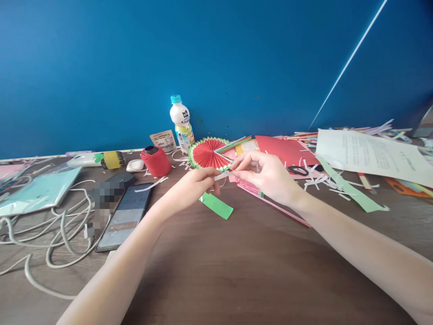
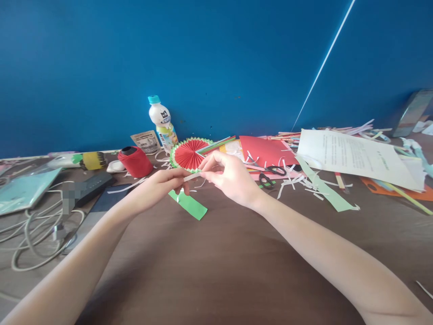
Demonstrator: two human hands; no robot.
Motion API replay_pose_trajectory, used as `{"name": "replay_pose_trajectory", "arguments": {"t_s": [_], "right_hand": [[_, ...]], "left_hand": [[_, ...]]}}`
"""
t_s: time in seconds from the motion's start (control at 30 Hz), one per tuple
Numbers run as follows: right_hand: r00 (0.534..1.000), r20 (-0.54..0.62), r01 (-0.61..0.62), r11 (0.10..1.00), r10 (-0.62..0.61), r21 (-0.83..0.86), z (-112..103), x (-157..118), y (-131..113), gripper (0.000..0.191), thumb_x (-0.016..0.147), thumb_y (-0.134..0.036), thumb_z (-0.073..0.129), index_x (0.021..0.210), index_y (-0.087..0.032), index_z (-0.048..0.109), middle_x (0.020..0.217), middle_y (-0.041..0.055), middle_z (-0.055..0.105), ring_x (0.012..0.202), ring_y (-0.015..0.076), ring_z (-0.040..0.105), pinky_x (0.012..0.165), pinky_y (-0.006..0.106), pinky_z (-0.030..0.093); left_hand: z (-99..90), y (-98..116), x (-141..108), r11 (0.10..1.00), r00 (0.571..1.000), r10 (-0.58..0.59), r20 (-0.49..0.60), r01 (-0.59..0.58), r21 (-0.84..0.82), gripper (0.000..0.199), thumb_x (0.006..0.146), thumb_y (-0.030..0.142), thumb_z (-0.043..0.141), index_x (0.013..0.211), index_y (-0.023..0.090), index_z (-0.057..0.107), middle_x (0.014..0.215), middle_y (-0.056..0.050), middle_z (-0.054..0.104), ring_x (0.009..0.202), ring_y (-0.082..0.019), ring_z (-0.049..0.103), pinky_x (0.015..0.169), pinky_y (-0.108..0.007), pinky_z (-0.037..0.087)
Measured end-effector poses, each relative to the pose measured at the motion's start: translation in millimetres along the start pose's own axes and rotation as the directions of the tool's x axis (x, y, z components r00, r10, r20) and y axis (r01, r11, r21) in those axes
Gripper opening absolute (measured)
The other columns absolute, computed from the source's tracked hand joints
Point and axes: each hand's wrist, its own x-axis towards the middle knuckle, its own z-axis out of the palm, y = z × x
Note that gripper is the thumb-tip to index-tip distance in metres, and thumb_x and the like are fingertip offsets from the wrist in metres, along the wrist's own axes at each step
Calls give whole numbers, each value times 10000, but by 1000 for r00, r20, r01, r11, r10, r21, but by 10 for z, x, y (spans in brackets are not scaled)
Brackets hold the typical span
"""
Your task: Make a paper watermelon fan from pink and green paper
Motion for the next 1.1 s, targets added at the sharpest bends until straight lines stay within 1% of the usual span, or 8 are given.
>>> {"name": "replay_pose_trajectory", "arguments": {"t_s": [0.1,0.3,0.4,0.53,0.67,0.83,1.0,1.1], "right_hand": [[1000,8,-16,1000,16,-3,-21,12,-4,121,758,-193,635,677,-179,546,771,15,643,725,159,631,685,338,505],[999,-28,43,997,-45,-65,-145,55,-3,131,736,-272,678,717,-178,590,713,14,657,680,155,633,653,316,503],[999,-29,30,997,-32,-74,-186,64,-17,150,730,-300,684,719,-181,593,719,19,665,687,164,640,645,320,505],[999,-11,48,995,-49,-85,-186,45,-49,133,729,-291,682,726,-185,602,723,15,664,677,162,635,633,321,504],[987,104,137,981,-124,-136,-162,-11,-113,77,754,-244,653,716,-185,621,739,14,665,711,162,626,660,324,497],[925,270,330,915,-265,-232,-142,-59,-175,97,771,-131,597,697,-188,625,734,10,662,789,175,614,703,331,481],[904,342,352,900,-256,-256,-184,-54,-204,95,779,-151,592,696,-189,619,735,5,667,794,172,615,688,319,475],[902,377,310,922,-209,-231,-226,-92,-287,97,776,-178,600,681,-195,613,731,-5,666,763,161,614,676,313,477]], "left_hand": [[-8,-6,1,998,999,27,23,-25,-56,283,810,189,345,920,179,605,813,-2,641,751,-144,534,712,-267,407],[-49,31,-19,1000,1000,8,28,-8,22,275,850,255,358,606,184,461,627,31,505,633,-117,462,625,-247,343],[-57,45,-26,999,1000,9,17,-10,37,268,841,252,366,585,184,408,592,42,425,585,-107,395,586,-247,306],[-47,20,-10,1000,1000,19,-22,-19,15,238,805,217,368,590,182,463,656,24,486,668,-129,440,622,-257,312],[-32,-36,27,996,993,-3,-118,-8,-90,188,766,213,395,647,186,539,640,23,507,679,-136,450,622,-255,313],[-22,-72,43,978,984,-13,-176,-24,-207,169,736,215,432,757,188,597,600,36,475,611,-119,425,581,-242,301],[9,-24,37,978,985,8,-174,-44,-202,179,735,214,442,788,186,610,638,32,501,641,-118,440,594,-233,320],[0,-31,50,985,978,1,-208,-37,-168,163,734,208,434,765,180,591,633,30,488,635,-119,439,585,-237,315]]}}
